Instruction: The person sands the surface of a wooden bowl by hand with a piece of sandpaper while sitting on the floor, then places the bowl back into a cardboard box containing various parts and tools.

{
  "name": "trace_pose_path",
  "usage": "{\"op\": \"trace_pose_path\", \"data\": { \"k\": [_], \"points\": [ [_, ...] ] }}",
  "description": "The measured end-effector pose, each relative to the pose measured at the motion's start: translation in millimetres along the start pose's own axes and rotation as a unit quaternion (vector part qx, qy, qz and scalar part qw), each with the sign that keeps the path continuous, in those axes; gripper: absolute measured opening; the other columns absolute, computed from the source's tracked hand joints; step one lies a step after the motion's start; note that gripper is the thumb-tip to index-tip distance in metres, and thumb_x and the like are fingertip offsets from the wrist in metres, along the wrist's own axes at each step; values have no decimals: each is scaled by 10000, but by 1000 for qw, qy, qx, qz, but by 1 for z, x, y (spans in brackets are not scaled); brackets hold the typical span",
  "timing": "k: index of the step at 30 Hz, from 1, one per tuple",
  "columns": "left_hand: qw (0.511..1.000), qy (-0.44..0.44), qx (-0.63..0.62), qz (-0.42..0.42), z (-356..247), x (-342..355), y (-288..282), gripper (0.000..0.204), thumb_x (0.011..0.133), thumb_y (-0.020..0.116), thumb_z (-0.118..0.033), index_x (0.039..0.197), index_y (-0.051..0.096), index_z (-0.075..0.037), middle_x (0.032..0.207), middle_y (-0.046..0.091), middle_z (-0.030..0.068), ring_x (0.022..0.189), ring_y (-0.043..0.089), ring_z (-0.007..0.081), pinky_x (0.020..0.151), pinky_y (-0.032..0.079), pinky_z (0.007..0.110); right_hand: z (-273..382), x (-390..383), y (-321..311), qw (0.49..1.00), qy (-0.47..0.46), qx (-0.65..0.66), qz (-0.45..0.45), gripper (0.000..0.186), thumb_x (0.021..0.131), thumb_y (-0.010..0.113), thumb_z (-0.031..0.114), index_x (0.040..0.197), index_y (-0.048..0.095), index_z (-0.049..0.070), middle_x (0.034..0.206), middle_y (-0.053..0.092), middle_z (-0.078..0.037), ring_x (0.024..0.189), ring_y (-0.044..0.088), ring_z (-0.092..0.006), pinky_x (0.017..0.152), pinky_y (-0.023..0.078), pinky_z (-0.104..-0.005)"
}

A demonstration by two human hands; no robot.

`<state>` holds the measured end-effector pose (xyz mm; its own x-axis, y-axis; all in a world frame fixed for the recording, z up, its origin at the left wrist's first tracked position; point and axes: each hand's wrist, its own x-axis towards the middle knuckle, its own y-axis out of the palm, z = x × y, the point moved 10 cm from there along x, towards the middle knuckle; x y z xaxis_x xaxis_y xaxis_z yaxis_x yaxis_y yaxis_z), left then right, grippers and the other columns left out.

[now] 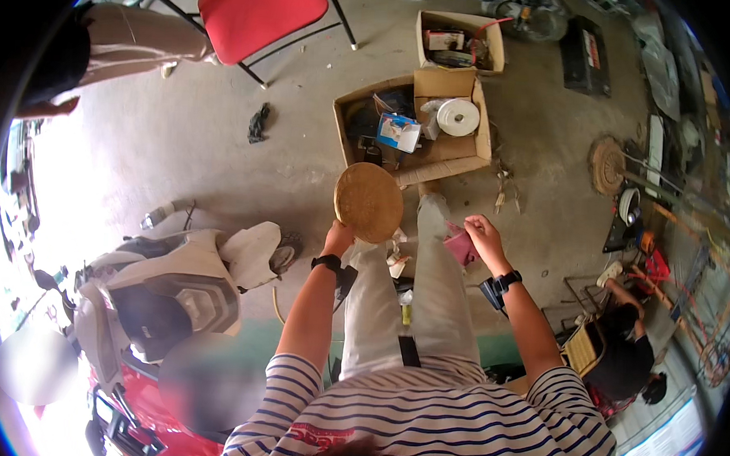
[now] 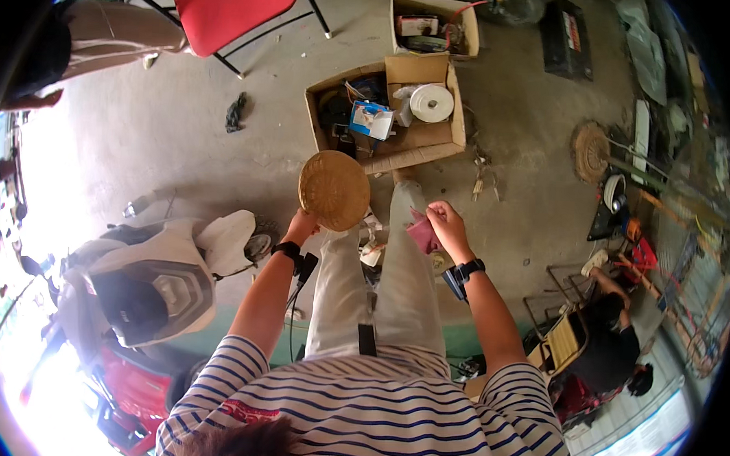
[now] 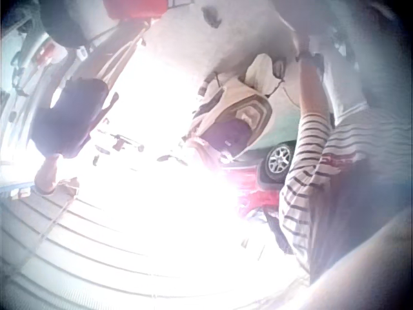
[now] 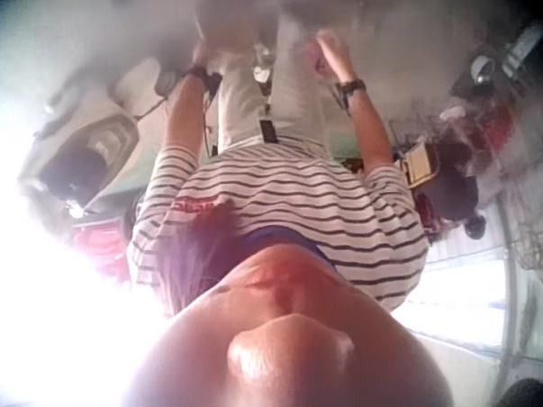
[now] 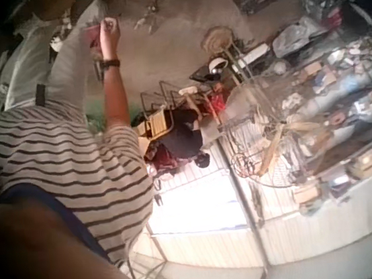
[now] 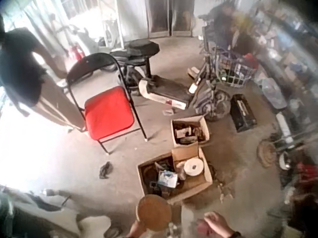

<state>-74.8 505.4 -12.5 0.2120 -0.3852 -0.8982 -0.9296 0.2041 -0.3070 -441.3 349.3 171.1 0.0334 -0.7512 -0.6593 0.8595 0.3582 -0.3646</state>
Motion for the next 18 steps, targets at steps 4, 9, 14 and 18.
{"op": "trace_pose_path", "data": {
  "k": [4,9,14,18],
  "points": [
    [989,-99,-114,5,0,6,6,379,792,458,-277,981,493,49,677,616,140,562,611,201,525,475,303,-39,84,44,991,24,-96,89,203,807,576,216,916,572,45,788,620,-81,730,594,-183,652,452,-278],
    [984,-117,-132,-4,-5,94,41,395,814,492,-313,1036,497,14,786,621,129,602,610,198,532,480,306,-92,180,64,979,11,-192,71,278,790,541,307,944,567,77,755,624,-120,716,609,-260,624,462,-350],
    [981,71,147,-101,32,187,2,574,807,555,-356,1228,392,-2,1108,553,184,982,568,315,814,462,373,-116,242,120,978,-3,-204,39,309,743,558,333,810,606,36,750,628,-159,706,612,-312,618,469,-388],
    [985,6,76,-152,-37,209,1,739,758,569,-427,1252,312,58,1093,522,297,1048,488,417,880,406,434,-275,273,119,945,323,20,44,279,822,494,324,754,604,76,651,594,-42,545,576,-180,488,451,-301]
  ]
}}
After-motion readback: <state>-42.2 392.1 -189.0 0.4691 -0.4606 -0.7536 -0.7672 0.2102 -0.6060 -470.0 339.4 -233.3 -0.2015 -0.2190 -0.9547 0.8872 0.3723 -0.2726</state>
